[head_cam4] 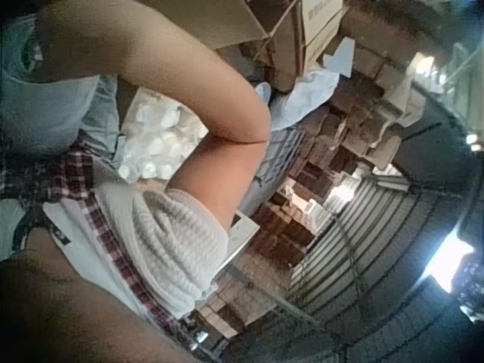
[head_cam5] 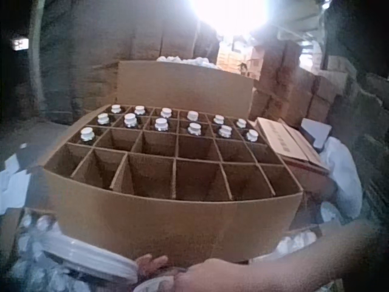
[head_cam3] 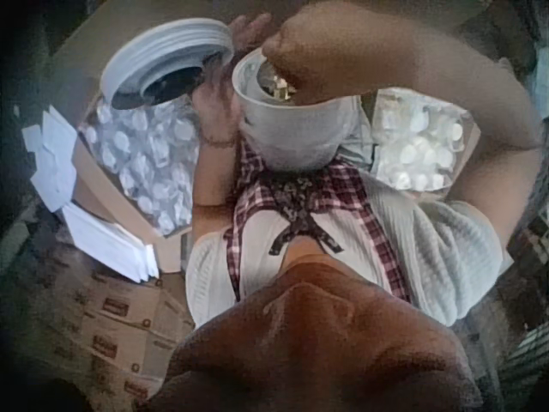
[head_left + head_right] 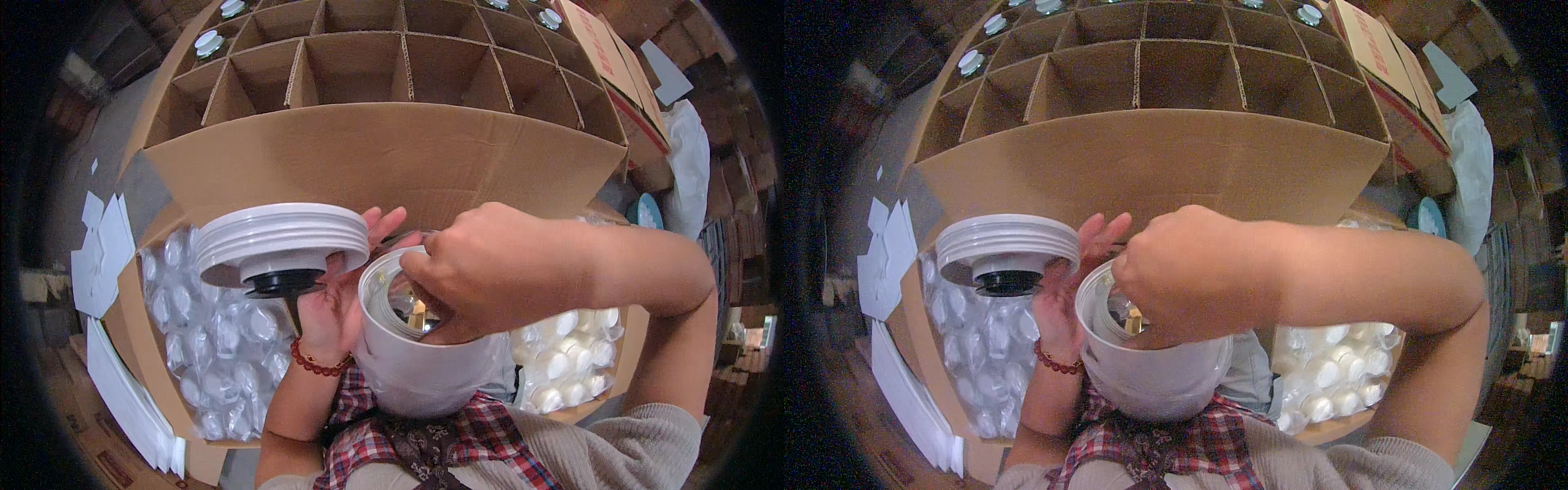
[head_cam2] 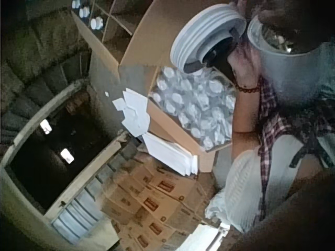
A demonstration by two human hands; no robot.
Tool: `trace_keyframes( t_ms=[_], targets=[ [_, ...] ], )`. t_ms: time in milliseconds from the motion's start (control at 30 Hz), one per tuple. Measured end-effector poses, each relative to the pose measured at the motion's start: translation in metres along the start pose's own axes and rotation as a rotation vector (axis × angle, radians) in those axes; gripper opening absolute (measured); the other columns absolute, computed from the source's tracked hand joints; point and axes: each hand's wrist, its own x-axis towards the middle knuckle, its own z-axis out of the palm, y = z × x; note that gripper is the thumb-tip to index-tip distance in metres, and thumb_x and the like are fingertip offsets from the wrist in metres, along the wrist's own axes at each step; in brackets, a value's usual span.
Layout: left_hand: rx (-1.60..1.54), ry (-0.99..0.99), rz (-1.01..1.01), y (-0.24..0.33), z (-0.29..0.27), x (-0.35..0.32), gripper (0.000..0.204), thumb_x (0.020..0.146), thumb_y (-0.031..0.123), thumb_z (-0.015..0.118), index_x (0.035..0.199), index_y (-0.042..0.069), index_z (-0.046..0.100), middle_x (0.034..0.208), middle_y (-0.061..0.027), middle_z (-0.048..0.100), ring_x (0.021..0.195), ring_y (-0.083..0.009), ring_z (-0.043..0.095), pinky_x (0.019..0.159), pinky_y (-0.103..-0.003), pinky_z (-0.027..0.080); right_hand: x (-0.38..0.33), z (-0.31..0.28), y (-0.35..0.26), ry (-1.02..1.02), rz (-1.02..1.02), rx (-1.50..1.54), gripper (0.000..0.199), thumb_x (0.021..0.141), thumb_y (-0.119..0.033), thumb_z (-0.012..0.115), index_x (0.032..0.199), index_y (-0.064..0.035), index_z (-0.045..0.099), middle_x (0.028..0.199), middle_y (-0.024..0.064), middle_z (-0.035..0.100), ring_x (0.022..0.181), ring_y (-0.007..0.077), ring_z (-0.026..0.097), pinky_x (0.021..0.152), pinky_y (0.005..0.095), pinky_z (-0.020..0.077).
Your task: The person takes various thermos flask components, including a plastic casing and a glass inner lining, and fits them together to assemble the full flasks.
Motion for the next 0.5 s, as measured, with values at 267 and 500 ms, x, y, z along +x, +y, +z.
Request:
trace_keyframes(
  t_ms=[267, 500],
  targets=[
    [-0.014, 0.038, -0.042, 0.004, 0.012, 0.005, 0.083, 0.087, 0.064, 0.045, 0.145, 0.006, 0.031, 0.151, -0.0226, 0.024, 0.137, -0.0392, 0.029, 0.11, -0.052, 0.031, 0.0, -0.005, 0.02, -0.07, -0.036, 0.136, 0.048, 0.086, -0.047, 0.057, 0.074, -0.0013, 0.066, 0.065, 0.017, 0.063, 0.068, 0.0363, 0.066, 0.063, 0.0418, 0.0531],
    [-0.055, 0.056, -0.048, 0.0, 0.01, 0.007, 0.09, 0.084, 0.066, 0.051, 0.145, 0.005, 0.028, 0.15, -0.0235, 0.025, 0.136, -0.0376, 0.031, 0.111, -0.049, 0.03, 0.003, 0.001, 0.062, -0.217, -0.297, 0.614, 0.054, 0.075, -0.02, 0.078, 0.116, 0.0006, 0.05, 0.11, 0.0195, 0.059, 0.101, 0.0351, 0.06, 0.08, 0.0419, 0.0502]
  ],
)
